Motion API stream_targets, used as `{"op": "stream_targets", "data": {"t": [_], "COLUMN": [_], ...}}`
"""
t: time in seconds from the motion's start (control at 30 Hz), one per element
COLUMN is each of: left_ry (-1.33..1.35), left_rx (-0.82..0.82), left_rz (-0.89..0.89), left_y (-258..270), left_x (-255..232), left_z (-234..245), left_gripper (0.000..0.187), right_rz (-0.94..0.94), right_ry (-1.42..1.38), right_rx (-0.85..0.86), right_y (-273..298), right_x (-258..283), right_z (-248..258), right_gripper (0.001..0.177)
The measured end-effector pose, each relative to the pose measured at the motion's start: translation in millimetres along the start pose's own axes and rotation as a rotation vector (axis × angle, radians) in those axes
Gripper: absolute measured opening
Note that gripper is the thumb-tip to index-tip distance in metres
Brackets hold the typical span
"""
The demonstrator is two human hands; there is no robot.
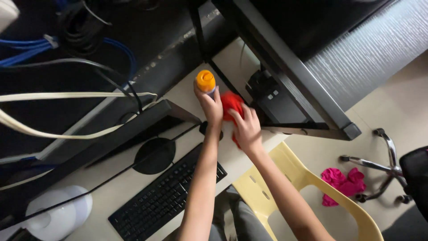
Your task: The person cleans a cluttered desk using a red cloth and a spray bottle. They wipe the surface, move a computer monitor, organize cables, and clean a keyboard and a small fan. The person also folds a white cable and places it on the desk.
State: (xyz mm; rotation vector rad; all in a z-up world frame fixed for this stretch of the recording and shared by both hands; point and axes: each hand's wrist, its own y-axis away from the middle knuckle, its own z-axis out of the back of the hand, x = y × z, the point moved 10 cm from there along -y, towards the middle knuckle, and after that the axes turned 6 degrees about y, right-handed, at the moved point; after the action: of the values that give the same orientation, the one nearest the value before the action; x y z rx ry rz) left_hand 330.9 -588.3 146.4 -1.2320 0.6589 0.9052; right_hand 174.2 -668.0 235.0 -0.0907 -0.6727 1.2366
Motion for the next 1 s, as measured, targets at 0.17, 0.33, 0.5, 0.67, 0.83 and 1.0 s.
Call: {"op": "stream_targets", "data": {"t": [0.17,0.33,0.5,0.67,0.83,1.0], "left_ry": [0.48,-0.063,0.027,-0.09,0.009,0.035], "left_rx": [0.051,0.08,0.031,0.06,0.262,0.685], "left_rz": [0.37,-0.002,0.149,0.136,0.292,0.683], "left_y": [2,13,11,41,85,158], "left_x": [8,20,33,83,35,-38], "left_z": [-3,-8,-10,-26,-1,43], "left_gripper": [0.082,0.082,0.083,0.087,0.091,0.077], "right_rz": [0.074,0.041,0.06,0.036,-0.077,-0.03], "right_ry": [0.282,0.523,0.727,0.827,0.953,0.909], "right_rx": [-0.089,0.076,0.061,0.08,0.217,0.414], "right_y": [-90,-63,5,25,42,72], "right_x": [8,-42,-41,-42,-32,-48], "right_z": [-36,-116,-100,-112,-97,-114], "right_gripper": [0.051,0.045,0.039,0.032,0.036,0.036]}}
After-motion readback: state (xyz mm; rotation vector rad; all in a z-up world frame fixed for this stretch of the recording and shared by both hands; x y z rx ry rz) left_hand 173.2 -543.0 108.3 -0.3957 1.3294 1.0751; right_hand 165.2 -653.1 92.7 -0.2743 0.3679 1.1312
